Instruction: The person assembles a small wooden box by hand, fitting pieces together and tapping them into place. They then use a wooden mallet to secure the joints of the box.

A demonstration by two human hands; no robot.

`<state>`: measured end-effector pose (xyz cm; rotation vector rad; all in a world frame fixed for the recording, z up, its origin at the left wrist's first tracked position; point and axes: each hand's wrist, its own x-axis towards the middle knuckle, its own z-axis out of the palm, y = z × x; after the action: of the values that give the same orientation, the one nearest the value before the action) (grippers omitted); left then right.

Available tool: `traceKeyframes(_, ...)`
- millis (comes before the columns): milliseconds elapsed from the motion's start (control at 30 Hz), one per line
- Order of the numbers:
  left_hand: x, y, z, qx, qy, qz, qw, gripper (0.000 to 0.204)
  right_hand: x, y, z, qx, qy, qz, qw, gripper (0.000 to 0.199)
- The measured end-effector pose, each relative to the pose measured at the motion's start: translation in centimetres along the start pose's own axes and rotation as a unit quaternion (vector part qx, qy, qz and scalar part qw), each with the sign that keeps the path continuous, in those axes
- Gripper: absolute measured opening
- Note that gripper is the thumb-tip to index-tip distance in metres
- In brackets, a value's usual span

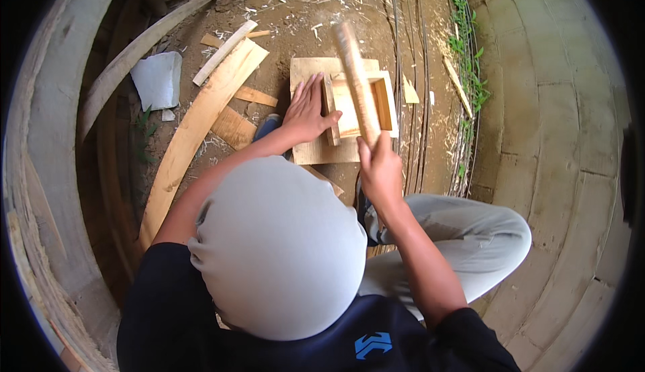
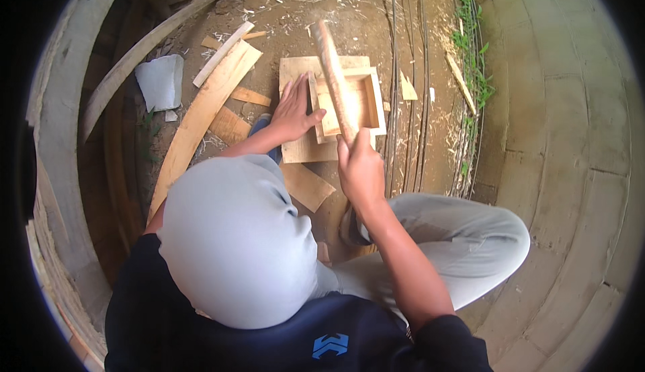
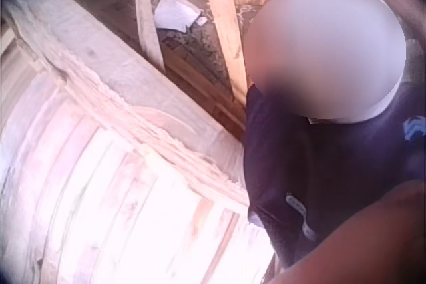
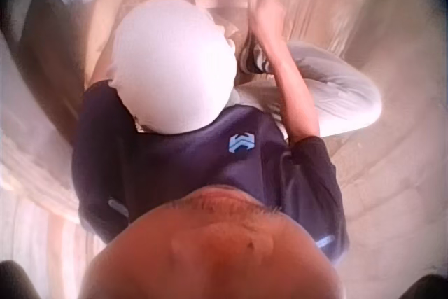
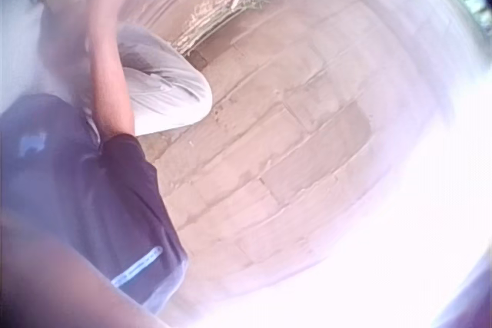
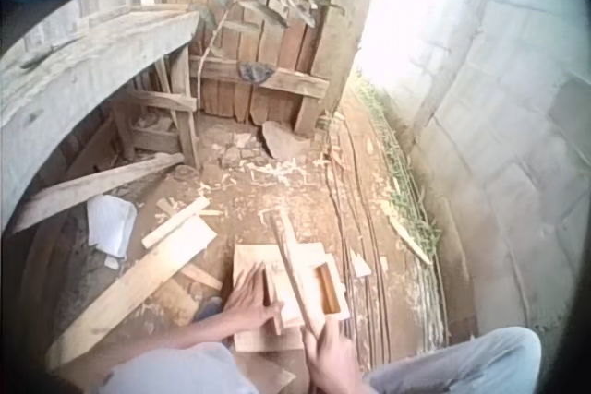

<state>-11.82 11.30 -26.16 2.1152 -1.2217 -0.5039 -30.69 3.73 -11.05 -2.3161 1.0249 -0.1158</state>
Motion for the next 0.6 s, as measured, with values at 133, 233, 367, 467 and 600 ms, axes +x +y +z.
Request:
traceKeyframes(133, 0.2, 0.3, -0.1, 0.004, 0.004, 0.006, 1.0, 0.113, -0.6, -1.6, -1.4, 0.081, 0.07, -0.028, 0.994, 0.028)
traceKeyframes(233, 1.1, 0.7, -0.4, 0.002, 0.004, 0.009, 1.0, 0.112, -0.3, 0.5, 0.0, -0.062, -0.046, 0.022, 0.997, 0.03)
traceKeyframes(367, 1.2, 0.5, -0.7, 0.002, -0.002, 0.001, 1.0, 0.117, -0.9, -1.9, -1.2, 0.213, 0.172, -0.038, 0.961, 0.027)
traceKeyframes(467, 0.7, 0.4, -0.2, 0.003, 0.0, 0.003, 1.0, 0.116, -0.2, -0.1, 0.0, 0.004, -0.028, -0.009, 1.0, 0.03)
traceKeyframes(600, 0.6, 0.5, -0.4, 0.009, -0.004, 0.0, 1.0, 0.111, -1.3, -2.5, -1.9, 0.178, 0.084, 0.01, 0.98, 0.029)
